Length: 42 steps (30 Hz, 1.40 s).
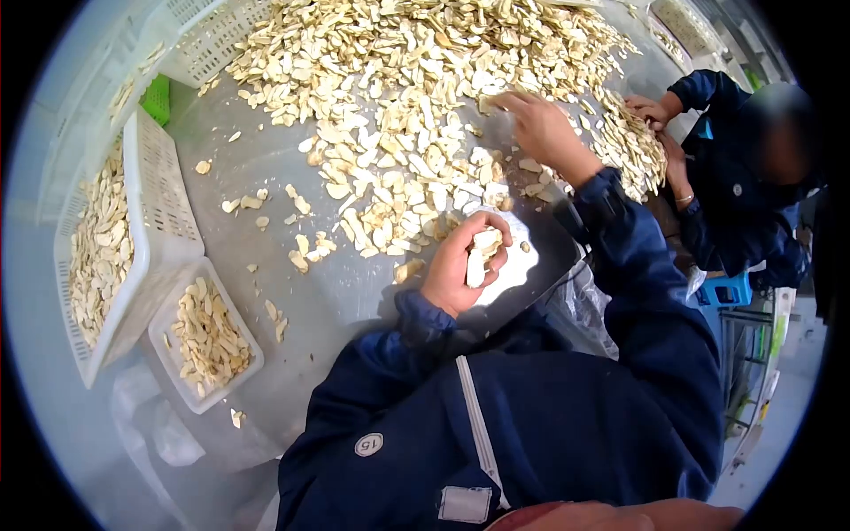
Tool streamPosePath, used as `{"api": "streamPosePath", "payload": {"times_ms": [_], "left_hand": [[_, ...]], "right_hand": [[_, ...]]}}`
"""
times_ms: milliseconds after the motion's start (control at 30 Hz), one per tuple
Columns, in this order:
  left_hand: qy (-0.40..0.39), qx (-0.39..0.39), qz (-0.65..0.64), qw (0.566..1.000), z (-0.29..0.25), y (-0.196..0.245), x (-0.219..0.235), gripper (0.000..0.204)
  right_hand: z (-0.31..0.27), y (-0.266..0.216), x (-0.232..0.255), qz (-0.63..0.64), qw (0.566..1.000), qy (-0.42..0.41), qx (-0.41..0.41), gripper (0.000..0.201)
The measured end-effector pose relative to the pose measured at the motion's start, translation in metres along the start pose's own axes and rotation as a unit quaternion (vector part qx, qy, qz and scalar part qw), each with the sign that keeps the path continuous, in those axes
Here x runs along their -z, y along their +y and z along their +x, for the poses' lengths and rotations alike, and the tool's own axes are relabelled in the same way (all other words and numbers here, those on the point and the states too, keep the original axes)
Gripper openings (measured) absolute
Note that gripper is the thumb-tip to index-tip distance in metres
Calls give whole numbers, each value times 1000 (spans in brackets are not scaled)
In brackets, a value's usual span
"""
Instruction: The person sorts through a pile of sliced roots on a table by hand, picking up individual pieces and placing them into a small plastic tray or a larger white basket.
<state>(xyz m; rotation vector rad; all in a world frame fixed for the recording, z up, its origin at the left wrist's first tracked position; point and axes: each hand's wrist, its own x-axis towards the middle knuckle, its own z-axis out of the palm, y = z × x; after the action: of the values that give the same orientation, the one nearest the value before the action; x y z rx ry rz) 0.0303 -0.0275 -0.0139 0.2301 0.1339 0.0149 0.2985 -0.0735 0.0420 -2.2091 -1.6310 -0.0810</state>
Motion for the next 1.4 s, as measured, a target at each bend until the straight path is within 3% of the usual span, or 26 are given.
{"api": "streamPosePath", "payload": {"times_ms": [100, 200, 233, 333, 367, 467, 500, 533, 700, 800, 967, 1100, 1233, 1333, 1367, 1400], "left_hand": [[18, 10, -14, 1000, -1, 1, -2, 33], [6, 12, -19, 1000, -1, 1, -2, 33], [6, 12, -12, 1000, 0, 1, -2, 33], [9, -5, 17, 1000, -2, 2, -7, 34], [21, -5, 22, 1000, -2, 2, -10, 34], [25, 2, 24, 999, -1, 1, -9, 35], [25, 3, 26, 999, -1, 1, -8, 35], [26, 4, 28, 999, -1, 1, -8, 35], [12, 6, 48, 999, -3, 0, -5, 34], [23, 5, 50, 998, -2, 0, -10, 34], [19, 10, 62, 998, -2, 0, -8, 34], [21, 5, 65, 998, -2, 0, -10, 35], [26, 9, 62, 998, -3, 1, -13, 35], [25, 6, 63, 998, -3, 1, -12, 35], [19, 7, 66, 998, -3, 0, -11, 35], [17, 9, 64, 998, -3, 0, -11, 35]], "right_hand": [[31, 12, -35, -66, 996, 65, 18, 35], [35, 28, -44, -52, 998, 22, 33, 37], [32, 12, -26, 10, 998, -62, 19, 34], [-3, -8, -6, 4, 999, -47, 16, 29], [-13, -3, -5, -42, 998, 18, 37, 25], [-34, -28, 10, 57, 997, -26, -45, 27], [-38, -36, 5, 60, 997, -41, -40, 30], [-43, -47, 3, 41, 999, -3, -6, 29], [-54, -49, 3, 54, 995, -68, -40, 23], [-70, -48, 18, 99, 989, -108, 15, 17], [-68, -43, 16, 69, 996, -34, -34, 23], [-44, -62, -9, 6, 999, 25, 37, 24], [-42, -66, -6, 63, 994, -79, 37, 18], [-47, -45, -1, 86, 992, -89, 28, 19], [-47, -35, -4, 48, 998, -24, 36, 21], [-40, -35, 3, 54, 998, -30, -28, 23]]}}
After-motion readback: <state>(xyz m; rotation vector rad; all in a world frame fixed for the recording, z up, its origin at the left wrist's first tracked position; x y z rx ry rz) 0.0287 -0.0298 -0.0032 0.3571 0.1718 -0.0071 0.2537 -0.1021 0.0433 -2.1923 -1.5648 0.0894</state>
